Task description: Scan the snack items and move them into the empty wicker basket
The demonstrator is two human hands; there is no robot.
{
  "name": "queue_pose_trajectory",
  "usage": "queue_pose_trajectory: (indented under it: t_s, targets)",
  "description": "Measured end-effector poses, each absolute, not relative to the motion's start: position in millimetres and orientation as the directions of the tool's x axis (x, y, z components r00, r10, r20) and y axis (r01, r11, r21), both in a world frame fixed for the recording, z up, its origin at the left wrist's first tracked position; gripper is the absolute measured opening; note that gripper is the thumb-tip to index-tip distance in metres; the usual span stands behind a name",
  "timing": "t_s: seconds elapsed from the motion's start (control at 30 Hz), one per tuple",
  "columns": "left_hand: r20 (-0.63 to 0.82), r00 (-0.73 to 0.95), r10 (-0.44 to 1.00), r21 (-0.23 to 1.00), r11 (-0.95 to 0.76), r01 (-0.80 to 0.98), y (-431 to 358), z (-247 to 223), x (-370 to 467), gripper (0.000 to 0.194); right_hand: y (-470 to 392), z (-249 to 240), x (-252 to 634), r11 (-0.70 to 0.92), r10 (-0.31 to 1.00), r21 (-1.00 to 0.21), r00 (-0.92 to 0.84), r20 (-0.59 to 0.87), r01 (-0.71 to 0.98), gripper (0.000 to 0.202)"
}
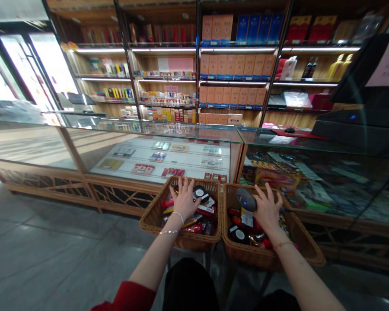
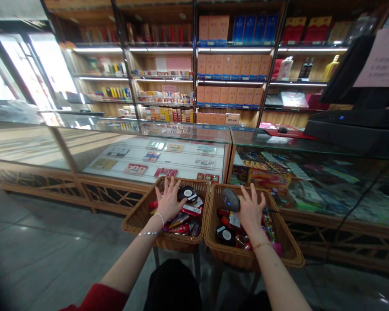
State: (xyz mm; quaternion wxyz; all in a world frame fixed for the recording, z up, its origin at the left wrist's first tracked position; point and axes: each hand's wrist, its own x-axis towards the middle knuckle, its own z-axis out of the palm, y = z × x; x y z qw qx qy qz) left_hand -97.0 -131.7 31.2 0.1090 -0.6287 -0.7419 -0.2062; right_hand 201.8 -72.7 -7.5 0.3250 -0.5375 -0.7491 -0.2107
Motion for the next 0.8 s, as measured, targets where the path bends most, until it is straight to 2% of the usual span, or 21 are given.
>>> queue_pose_trajectory:
  t_s: [0.2, 0.47, 0.63, 0.8]
  targets:
    - [0.411, -0.16, 0.897, 0.15, 0.106, 0.983, -118, 29, -82, 0.077, -68, -4, 209, 0.313, 0.685, -0.039, -0.197, 0.702, 0.949, 0.033]
    - [0.423, -0.02, 0.906, 0.142, -0.045, 0.989, -88, 28, -34, 0.081, -60, -7, 229, 0.258, 0.688, -0.009, -0.177, 0.704, 0.966, 0.034]
    - [0.36, 0.076, 0.93, 0.134, -0.132, 0.982, -72, 24, 5, 0.085, -59, -8, 247, 0.239, 0.704, -0.012, -0.164, 0.691, 0.971, 0.033]
    - [0.223, 0.162, 0.961, 0.127, -0.193, 0.973, -57, 18, 38, 0.089, -57, -5, 265, 0.199, 0.739, -0.012, -0.142, 0.659, 0.98, 0.032]
